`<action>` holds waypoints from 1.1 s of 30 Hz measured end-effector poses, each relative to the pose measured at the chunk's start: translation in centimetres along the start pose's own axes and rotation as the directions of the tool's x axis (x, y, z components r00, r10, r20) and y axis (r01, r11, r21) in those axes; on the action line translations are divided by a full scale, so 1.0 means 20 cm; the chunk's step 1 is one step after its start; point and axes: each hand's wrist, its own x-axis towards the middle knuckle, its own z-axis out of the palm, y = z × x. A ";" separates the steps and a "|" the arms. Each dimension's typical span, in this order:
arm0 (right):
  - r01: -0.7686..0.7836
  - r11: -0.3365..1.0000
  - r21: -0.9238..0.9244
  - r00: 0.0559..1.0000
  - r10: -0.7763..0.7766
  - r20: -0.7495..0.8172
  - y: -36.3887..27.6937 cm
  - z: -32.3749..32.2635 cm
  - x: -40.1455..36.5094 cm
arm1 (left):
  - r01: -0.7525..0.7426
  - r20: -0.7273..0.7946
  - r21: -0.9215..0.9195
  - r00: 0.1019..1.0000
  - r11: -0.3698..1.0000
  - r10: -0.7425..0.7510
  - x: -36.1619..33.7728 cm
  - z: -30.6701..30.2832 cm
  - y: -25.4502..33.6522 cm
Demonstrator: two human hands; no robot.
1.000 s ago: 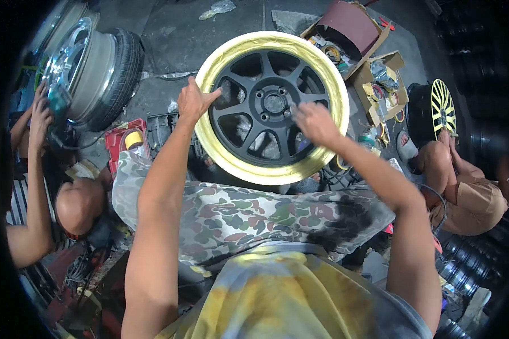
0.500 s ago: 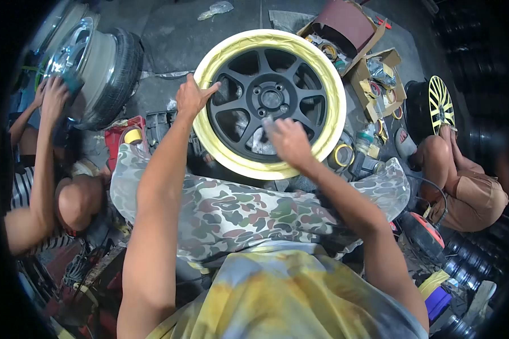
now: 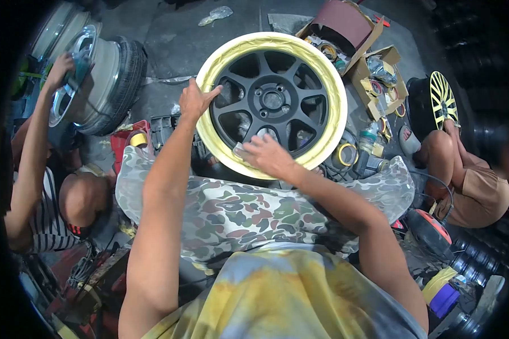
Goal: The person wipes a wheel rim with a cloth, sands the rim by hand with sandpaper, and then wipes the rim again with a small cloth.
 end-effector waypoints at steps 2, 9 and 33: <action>-0.044 0.994 -0.097 0.999 0.046 0.015 0.06 -0.03 -0.04 | -0.017 -0.006 -0.015 1.000 1.000 0.017 -0.01 0.02 0.00; -0.174 0.983 -0.062 0.984 0.172 -0.037 0.12 -0.07 -0.07 | -0.014 -0.004 -0.033 1.000 0.999 0.014 0.00 0.02 0.00; 0.003 0.993 -0.116 0.997 -0.013 -0.078 0.02 0.02 0.16 | -0.017 -0.045 -0.156 0.999 0.988 0.010 0.01 0.04 -0.01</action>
